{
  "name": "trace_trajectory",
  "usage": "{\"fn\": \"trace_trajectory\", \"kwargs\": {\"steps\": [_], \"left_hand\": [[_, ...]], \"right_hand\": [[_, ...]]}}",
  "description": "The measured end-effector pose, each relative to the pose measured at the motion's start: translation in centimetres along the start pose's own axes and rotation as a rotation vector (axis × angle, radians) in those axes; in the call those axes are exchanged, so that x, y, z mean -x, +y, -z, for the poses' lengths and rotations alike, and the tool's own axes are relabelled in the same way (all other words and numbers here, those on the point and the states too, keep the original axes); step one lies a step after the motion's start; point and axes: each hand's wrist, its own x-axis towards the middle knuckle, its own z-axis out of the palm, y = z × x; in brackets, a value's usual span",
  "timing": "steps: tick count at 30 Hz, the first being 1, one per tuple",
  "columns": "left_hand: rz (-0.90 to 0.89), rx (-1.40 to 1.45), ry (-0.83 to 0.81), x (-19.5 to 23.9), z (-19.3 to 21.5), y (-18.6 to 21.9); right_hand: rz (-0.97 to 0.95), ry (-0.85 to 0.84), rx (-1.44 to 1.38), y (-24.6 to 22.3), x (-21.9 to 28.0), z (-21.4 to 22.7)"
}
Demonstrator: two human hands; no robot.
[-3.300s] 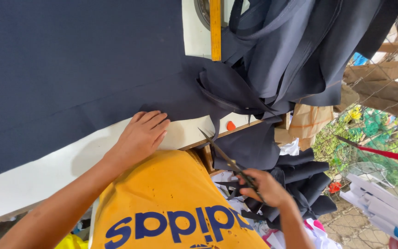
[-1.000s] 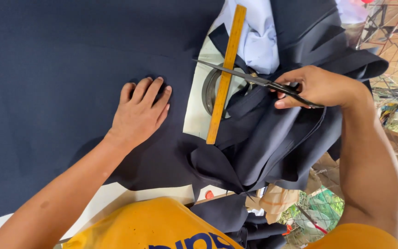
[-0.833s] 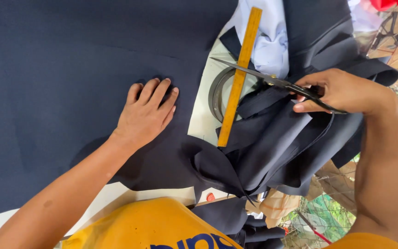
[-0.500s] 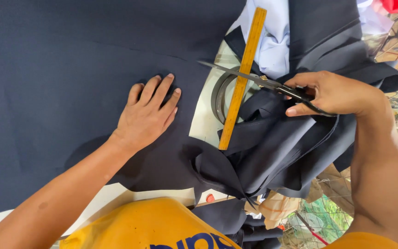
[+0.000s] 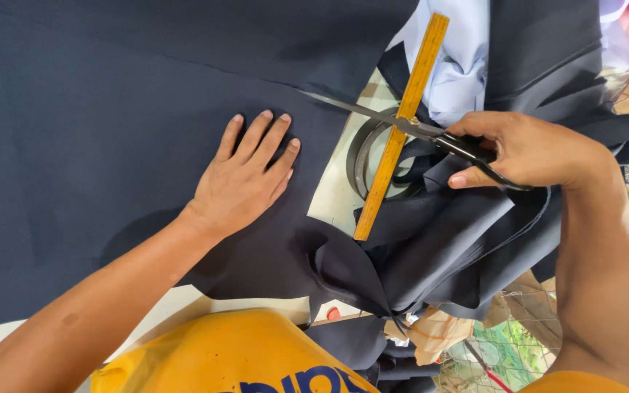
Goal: The person folds and aligns a large piece of dark blue fabric on a white table, then uses large shears to cut along marked lines. The person handles the fabric and shears throughout, cutting multiple sections and moving the cut pieces aside.
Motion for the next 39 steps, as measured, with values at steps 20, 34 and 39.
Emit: {"fn": "trace_trajectory", "kwargs": {"steps": [20,34,39], "left_hand": [[-0.003,0.023,-0.031,0.1,0.0,-0.1],[-0.003,0.080,-0.057,0.6,-1.0,-0.1],[-0.002,0.124,-0.077,0.7,-1.1,0.0]], "right_hand": [[0.000,0.051,-0.003,-1.4,-1.0,-0.8],[0.090,-0.005,-0.063,-2.7,-2.5,-1.5],[0.334,0.043,-0.018,-1.9,-4.0,-2.4]]}}
